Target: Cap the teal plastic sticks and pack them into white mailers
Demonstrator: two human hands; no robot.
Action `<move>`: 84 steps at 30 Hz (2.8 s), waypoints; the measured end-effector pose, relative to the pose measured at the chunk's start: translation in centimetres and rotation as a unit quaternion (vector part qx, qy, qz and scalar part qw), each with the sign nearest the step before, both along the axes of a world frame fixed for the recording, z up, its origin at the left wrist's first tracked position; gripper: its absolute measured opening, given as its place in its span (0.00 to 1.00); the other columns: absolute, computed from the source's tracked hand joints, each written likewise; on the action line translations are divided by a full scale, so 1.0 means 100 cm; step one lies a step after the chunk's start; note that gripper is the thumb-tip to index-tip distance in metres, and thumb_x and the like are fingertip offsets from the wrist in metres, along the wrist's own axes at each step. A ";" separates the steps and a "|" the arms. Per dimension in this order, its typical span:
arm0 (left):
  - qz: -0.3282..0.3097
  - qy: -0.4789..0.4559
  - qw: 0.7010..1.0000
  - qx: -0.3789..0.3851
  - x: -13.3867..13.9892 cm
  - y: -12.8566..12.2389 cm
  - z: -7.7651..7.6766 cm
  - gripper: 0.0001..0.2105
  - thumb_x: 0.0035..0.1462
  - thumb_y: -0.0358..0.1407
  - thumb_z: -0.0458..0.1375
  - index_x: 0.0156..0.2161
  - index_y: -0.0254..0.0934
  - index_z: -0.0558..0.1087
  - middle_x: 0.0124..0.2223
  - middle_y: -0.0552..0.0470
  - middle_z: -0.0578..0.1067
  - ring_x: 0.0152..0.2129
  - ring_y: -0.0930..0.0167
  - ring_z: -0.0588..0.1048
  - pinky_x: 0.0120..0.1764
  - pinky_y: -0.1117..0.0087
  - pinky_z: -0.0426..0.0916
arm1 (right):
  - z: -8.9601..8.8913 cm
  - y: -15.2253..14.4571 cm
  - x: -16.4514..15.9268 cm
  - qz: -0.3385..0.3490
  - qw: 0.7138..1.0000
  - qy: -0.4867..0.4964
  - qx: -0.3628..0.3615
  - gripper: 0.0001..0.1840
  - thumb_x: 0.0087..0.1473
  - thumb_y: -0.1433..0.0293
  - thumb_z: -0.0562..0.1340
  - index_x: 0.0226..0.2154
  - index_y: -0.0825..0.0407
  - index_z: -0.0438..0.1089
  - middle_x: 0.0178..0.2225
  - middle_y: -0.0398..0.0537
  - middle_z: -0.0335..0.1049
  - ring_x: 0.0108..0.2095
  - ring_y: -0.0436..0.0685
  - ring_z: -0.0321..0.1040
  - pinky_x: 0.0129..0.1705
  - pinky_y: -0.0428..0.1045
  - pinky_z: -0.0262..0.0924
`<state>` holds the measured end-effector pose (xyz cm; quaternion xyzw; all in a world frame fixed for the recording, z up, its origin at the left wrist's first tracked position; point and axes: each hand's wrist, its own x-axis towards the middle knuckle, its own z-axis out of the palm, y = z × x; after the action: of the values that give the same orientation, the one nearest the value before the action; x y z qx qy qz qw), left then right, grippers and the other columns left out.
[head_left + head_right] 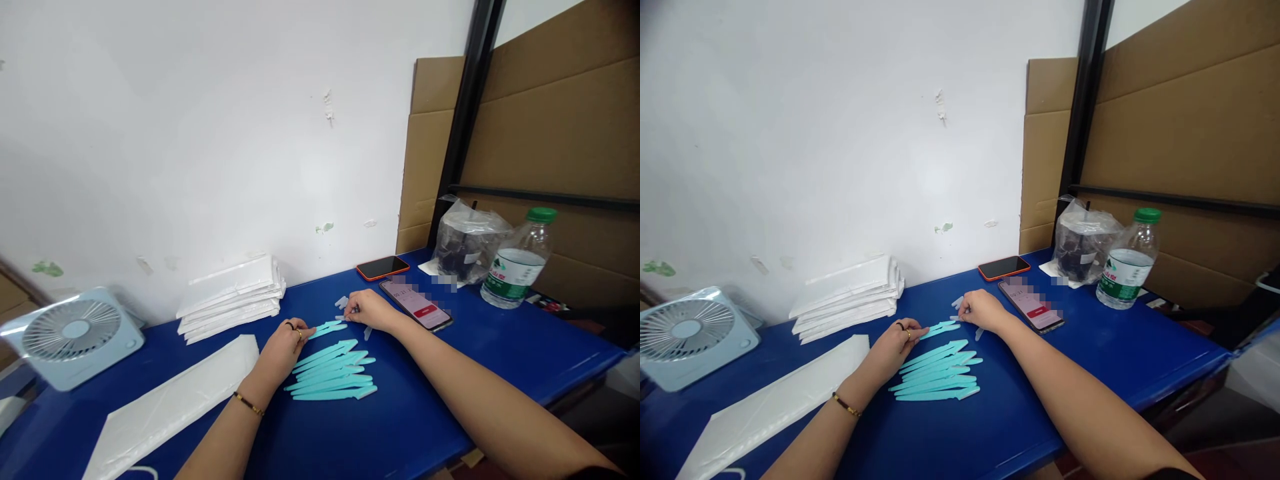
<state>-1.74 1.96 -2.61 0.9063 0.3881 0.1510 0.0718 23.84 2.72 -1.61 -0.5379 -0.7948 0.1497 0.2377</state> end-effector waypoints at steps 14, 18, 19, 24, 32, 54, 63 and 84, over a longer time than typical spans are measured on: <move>0.015 -0.017 1.000 -0.018 0.003 0.006 -0.001 0.16 0.58 0.32 0.46 0.45 0.46 0.73 0.39 0.50 0.69 0.35 0.71 0.67 0.40 0.71 0.64 | -0.010 0.009 -0.016 0.053 0.998 0.028 0.025 0.05 0.44 0.71 0.63 0.26 0.51 0.76 0.28 0.44 0.71 0.27 0.50 0.66 0.30 0.44 0.57; 0.033 -0.037 0.999 0.003 0.002 0.003 0.005 0.15 0.57 0.34 0.48 0.46 0.43 0.72 0.41 0.49 0.69 0.39 0.69 0.67 0.43 0.68 0.63 | 0.009 0.000 0.004 0.063 0.997 0.048 0.021 0.08 0.45 0.68 0.63 0.30 0.50 0.76 0.30 0.44 0.71 0.28 0.49 0.65 0.30 0.44 0.57; 0.044 -0.054 0.998 0.009 0.001 0.000 0.008 0.14 0.56 0.35 0.49 0.46 0.43 0.72 0.42 0.49 0.69 0.40 0.68 0.67 0.44 0.67 0.62 | 0.015 -0.004 0.012 0.074 0.996 0.054 0.006 0.08 0.44 0.67 0.63 0.30 0.50 0.76 0.30 0.44 0.71 0.27 0.49 0.65 0.29 0.43 0.56; 0.031 -0.101 0.989 -0.103 0.003 -0.013 0.017 0.10 0.53 0.40 0.52 0.35 0.39 0.74 0.35 0.52 0.72 0.31 0.72 0.69 0.36 0.72 0.64 | 0.028 -0.017 0.041 0.153 0.980 0.007 -0.126 0.16 0.31 0.65 0.70 0.29 0.50 0.76 0.29 0.43 0.71 0.27 0.50 0.64 0.26 0.42 0.55; 0.041 -0.088 0.984 -0.150 0.007 -0.012 0.011 0.08 0.50 0.38 0.54 0.29 0.38 0.74 0.28 0.55 0.72 0.24 0.75 0.68 0.28 0.75 0.61 | 0.015 -0.009 0.029 0.133 0.983 0.017 -0.127 0.10 0.44 0.64 0.63 0.30 0.49 0.77 0.27 0.44 0.74 0.26 0.51 0.66 0.28 0.44 0.56; 0.093 -0.064 0.992 -0.050 0.007 -0.002 0.006 0.07 0.52 0.36 0.54 0.33 0.39 0.73 0.31 0.53 0.73 0.29 0.72 0.70 0.34 0.72 0.62 | 0.012 -0.008 0.006 0.081 0.995 0.059 0.002 0.08 0.47 0.68 0.61 0.30 0.52 0.75 0.30 0.46 0.71 0.29 0.50 0.67 0.31 0.44 0.59; 0.009 -0.074 0.981 -0.177 0.012 -0.022 0.014 0.10 0.48 0.43 0.57 0.33 0.40 0.74 0.31 0.55 0.73 0.27 0.74 0.69 0.29 0.76 0.61 | 0.019 -0.006 0.053 -0.012 0.998 -0.050 -0.045 0.11 0.36 0.71 0.65 0.29 0.50 0.75 0.27 0.43 0.72 0.26 0.51 0.66 0.26 0.43 0.55; 0.052 -0.020 0.994 -0.096 0.015 -0.022 0.016 0.08 0.53 0.38 0.52 0.33 0.38 0.71 0.34 0.52 0.72 0.31 0.71 0.69 0.32 0.72 0.60 | 0.021 -0.015 0.032 0.078 0.992 0.009 -0.102 0.12 0.40 0.71 0.63 0.33 0.52 0.73 0.30 0.45 0.73 0.28 0.51 0.67 0.28 0.43 0.56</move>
<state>-0.21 -0.28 -0.98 0.8708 0.4455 0.1346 0.1585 27.06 1.23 0.50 -0.4941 -0.8127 0.2535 0.1763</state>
